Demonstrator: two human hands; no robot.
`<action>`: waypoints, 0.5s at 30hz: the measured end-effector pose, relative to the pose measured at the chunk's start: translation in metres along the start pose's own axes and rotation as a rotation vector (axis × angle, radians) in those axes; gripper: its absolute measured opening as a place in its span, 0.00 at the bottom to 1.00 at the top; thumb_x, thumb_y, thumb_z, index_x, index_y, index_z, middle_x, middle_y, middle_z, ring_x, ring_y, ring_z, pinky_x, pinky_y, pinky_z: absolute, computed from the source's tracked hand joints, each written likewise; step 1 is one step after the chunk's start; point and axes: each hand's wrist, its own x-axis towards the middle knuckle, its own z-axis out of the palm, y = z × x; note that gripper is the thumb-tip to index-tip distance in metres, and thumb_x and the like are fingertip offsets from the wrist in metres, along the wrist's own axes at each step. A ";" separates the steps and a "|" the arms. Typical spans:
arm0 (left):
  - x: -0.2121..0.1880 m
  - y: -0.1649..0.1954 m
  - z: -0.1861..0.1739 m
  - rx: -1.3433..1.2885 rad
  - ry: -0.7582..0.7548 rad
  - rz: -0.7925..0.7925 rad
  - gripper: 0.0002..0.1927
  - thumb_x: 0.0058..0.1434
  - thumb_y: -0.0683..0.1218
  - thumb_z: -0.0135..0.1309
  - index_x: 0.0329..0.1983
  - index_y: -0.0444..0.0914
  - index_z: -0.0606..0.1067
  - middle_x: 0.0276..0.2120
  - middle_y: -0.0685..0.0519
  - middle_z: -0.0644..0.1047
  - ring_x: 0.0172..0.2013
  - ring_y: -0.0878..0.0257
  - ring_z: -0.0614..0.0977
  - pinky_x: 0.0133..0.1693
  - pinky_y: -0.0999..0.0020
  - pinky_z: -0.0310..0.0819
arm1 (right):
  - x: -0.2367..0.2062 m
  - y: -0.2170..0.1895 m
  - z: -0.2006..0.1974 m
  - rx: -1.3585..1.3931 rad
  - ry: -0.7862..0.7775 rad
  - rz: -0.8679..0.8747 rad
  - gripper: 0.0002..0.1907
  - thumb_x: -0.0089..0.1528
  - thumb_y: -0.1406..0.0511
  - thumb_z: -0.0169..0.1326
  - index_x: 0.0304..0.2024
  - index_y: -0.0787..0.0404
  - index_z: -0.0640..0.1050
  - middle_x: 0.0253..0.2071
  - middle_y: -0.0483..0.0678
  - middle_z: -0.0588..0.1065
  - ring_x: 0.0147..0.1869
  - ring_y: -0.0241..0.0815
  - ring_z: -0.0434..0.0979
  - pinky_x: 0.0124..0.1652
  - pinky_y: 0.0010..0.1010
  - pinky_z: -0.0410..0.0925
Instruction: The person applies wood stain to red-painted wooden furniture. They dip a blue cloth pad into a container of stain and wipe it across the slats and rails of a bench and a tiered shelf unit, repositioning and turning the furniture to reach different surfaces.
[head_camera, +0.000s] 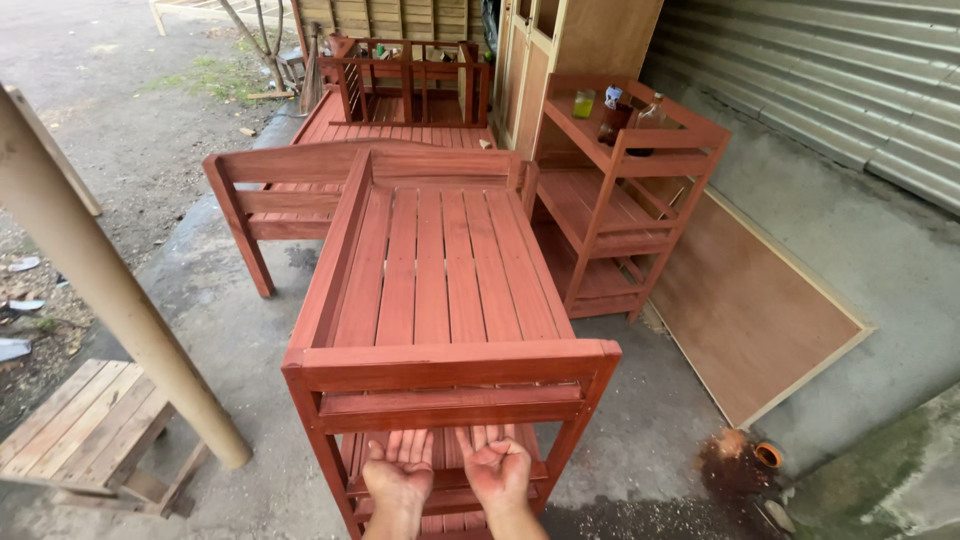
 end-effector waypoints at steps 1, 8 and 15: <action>-0.006 0.000 -0.009 0.007 0.004 0.000 0.33 0.76 0.61 0.27 0.50 0.31 0.74 0.51 0.41 0.80 0.54 0.48 0.81 0.64 0.50 0.69 | -0.008 0.001 -0.006 0.005 0.014 0.003 0.42 0.45 0.75 0.39 0.63 0.48 0.69 0.62 0.45 0.72 0.72 0.48 0.64 0.70 0.59 0.51; -0.040 -0.002 -0.075 0.016 0.091 0.007 0.34 0.76 0.62 0.27 0.48 0.30 0.74 0.49 0.40 0.79 0.54 0.46 0.80 0.64 0.50 0.69 | -0.068 0.005 -0.049 0.018 0.159 0.050 0.40 0.45 0.76 0.38 0.61 0.49 0.70 0.63 0.44 0.73 0.73 0.47 0.66 0.70 0.58 0.52; -0.067 -0.006 -0.101 0.041 0.029 0.033 0.33 0.76 0.61 0.26 0.50 0.30 0.72 0.51 0.39 0.78 0.56 0.46 0.79 0.63 0.50 0.68 | -0.103 0.000 -0.068 -0.015 -0.012 0.047 0.41 0.47 0.75 0.41 0.64 0.49 0.67 0.65 0.45 0.70 0.71 0.49 0.66 0.69 0.61 0.54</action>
